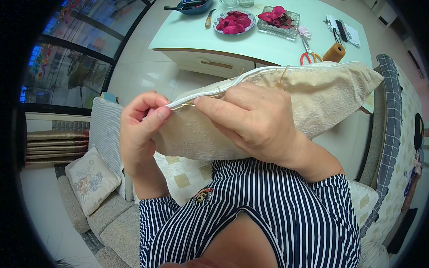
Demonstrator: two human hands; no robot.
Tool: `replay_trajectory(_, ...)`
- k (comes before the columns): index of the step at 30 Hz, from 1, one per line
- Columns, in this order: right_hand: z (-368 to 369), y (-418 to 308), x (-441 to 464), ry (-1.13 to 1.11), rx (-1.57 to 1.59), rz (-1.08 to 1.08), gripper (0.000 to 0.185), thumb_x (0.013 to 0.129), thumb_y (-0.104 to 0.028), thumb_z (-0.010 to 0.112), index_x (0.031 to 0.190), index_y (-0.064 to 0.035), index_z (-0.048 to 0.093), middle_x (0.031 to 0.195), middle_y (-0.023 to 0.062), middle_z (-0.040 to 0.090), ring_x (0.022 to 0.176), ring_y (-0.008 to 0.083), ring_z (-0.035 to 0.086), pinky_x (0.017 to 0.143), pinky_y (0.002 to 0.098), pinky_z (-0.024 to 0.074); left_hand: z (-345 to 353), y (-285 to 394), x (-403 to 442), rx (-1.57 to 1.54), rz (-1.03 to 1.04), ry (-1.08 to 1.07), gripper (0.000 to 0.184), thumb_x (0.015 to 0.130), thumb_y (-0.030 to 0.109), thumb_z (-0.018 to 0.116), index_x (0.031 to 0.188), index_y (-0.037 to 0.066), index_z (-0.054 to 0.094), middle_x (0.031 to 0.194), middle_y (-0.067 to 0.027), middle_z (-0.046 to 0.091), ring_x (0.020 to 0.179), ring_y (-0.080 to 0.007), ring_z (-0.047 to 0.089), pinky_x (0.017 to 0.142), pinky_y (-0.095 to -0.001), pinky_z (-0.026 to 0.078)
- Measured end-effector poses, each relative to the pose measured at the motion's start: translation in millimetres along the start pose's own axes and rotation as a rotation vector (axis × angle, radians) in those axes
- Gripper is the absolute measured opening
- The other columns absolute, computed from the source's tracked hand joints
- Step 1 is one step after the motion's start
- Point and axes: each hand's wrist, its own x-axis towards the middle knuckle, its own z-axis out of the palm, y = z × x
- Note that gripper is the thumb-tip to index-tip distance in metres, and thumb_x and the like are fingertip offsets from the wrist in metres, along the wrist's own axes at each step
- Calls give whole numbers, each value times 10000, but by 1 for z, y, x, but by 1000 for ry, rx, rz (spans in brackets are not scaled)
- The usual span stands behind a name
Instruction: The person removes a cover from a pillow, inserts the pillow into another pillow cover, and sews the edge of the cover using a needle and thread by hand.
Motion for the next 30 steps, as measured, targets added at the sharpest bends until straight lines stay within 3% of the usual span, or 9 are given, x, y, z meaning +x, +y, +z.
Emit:
replay_trajectory(2,-1,-1,0,7,-5,-12,262,737,-81,754,998,-100,742,635,8,548,533,170,555,453,320,422,5,-1,-5,281,253,89,169,801,89,821,933,37,730,746,72,495,652,-35,419,577,-208,313)
replay_trajectory(3,-1,-1,1,14,-10,-24,261,737,-82,754,997,-97,740,634,11,546,534,172,557,451,320,421,8,-2,-8,281,253,88,169,801,89,821,933,37,730,746,72,495,652,-35,419,577,-208,313)
replay_trajectory(5,-7,-4,-2,-48,20,-8,324,737,-26,753,1056,-77,728,655,29,567,542,187,562,472,326,428,14,-2,-16,631,541,178,202,758,70,844,927,62,734,721,32,438,610,-80,398,538,-258,300)
replay_trajectory(10,-1,-10,-9,-87,85,-12,379,748,29,753,1115,-45,691,692,58,611,543,214,583,483,348,439,21,-4,-25,809,661,249,222,736,57,842,930,96,740,714,-11,455,589,-134,424,518,-299,330)
replay_trajectory(12,6,-11,-9,-17,69,-35,336,742,-38,758,1070,-23,689,633,42,588,528,187,601,485,319,481,20,-5,-27,835,713,230,228,736,46,835,935,98,738,725,-13,464,588,-139,434,521,-293,342)
replay_trajectory(22,0,-8,2,-72,171,44,282,783,-57,746,1061,-83,710,677,43,597,586,215,618,508,342,478,22,-1,-28,710,578,283,225,746,42,829,952,83,747,735,4,467,602,-106,426,509,-274,332)
replay_trajectory(25,-7,-1,9,-142,231,50,294,773,6,758,1055,-74,738,688,58,598,592,208,598,522,328,434,23,3,-27,607,473,285,186,729,38,822,896,37,740,746,41,460,659,-61,386,577,-225,253)
replay_trajectory(28,-10,5,16,-189,267,15,261,764,-14,772,1017,-75,753,676,54,588,581,205,582,520,321,423,9,4,-23,535,399,146,199,724,71,825,899,24,742,769,42,481,676,-56,404,585,-226,265)
replay_trajectory(30,-11,10,18,-238,322,28,164,807,-83,755,968,-96,733,697,55,608,620,239,621,544,347,481,2,8,-17,352,231,-83,164,795,43,779,955,21,752,777,35,498,675,-63,422,601,-233,330)
